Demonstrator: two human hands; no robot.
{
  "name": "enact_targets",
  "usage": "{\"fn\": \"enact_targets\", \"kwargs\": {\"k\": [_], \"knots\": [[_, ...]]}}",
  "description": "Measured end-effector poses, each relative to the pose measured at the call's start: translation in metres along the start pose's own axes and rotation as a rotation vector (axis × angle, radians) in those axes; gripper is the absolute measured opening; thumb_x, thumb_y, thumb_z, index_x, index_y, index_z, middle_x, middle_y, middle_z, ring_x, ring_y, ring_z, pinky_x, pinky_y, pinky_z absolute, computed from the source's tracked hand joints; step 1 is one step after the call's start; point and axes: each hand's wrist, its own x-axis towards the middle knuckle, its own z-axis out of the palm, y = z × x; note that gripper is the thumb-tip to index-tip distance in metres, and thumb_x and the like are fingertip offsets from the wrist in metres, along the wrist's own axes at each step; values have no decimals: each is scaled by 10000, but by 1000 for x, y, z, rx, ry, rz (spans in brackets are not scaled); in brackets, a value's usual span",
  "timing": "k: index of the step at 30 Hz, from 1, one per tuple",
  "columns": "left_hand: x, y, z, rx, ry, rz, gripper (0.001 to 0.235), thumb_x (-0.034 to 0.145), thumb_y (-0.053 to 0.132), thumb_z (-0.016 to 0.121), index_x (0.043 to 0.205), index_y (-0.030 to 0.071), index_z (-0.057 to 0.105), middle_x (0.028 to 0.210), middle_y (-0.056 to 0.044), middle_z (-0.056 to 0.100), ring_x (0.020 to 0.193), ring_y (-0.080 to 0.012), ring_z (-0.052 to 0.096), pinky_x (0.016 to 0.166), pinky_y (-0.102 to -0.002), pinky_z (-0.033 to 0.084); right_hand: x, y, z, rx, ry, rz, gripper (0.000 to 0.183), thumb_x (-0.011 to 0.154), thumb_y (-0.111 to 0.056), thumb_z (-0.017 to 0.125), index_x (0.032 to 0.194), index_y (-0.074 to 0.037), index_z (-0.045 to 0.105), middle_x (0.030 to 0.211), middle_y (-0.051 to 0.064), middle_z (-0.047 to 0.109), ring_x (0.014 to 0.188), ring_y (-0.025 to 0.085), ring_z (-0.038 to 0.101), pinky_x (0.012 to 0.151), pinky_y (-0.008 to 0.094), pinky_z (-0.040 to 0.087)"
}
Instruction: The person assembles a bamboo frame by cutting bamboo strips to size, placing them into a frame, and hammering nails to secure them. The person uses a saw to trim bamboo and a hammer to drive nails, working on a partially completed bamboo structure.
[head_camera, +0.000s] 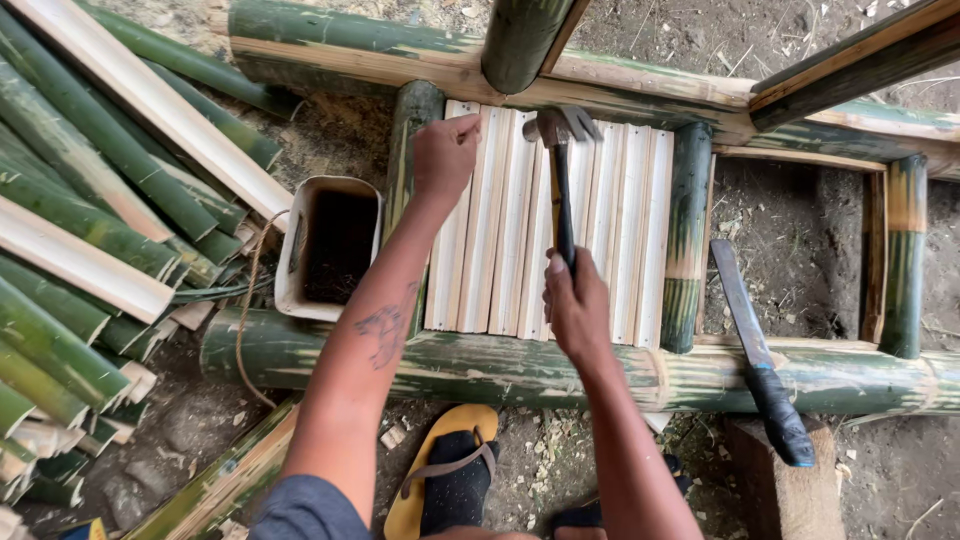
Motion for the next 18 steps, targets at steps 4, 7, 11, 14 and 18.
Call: {"fn": "enact_targets", "kwargs": {"k": [4, 7, 11, 14, 18], "knots": [[15, -5, 51, 302, 290, 42, 141, 892, 111, 728, 1004, 143, 808, 983, -78, 735, 969, -282, 647, 904, -391, 524, 35, -5, -12, -217, 31, -145, 333, 1111, -374, 437, 1074, -59, 539, 684, -8, 538, 527, 65, 554, 573, 269, 568], [14, -8, 71, 326, 272, -115, 90, 993, 166, 713, 1049, 134, 777, 1024, -9, 728, 1058, -236, 604, 972, -412, 443, 51, -5, -11, -192, 19, -90, 347, 1066, -374, 472, 1009, -37, 533, 659, 7, 535, 494, 91, 503, 427, 316, 469], [12, -8, 79, 364, 355, -54, 66, 900, 214, 744, 943, 179, 780, 1026, 31, 685, 1034, -213, 590, 945, -399, 446, 72, -4, -1, -310, 66, -22, 388, 1082, -391, 446, 934, -55, 571, 608, 31, 539, 468, 129, 473, 425, 346, 400], [14, -4, 75, 432, 322, -108, 48, 871, 236, 750, 891, 201, 776, 979, 33, 656, 1017, -220, 573, 925, -393, 439, 83, -1, 6, -472, 90, -87, 406, 1090, -387, 432, 908, -47, 556, 545, 58, 538, 426, 162, 454, 409, 374, 346], [16, 2, 73, 437, 318, -58, 30, 889, 214, 755, 903, 197, 776, 952, 29, 625, 1013, -227, 554, 917, -396, 421, 91, 0, 12, -472, 95, -154, 416, 1099, -389, 422, 901, -45, 547, 521, 55, 526, 393, 151, 451, 373, 375, 328]]}}
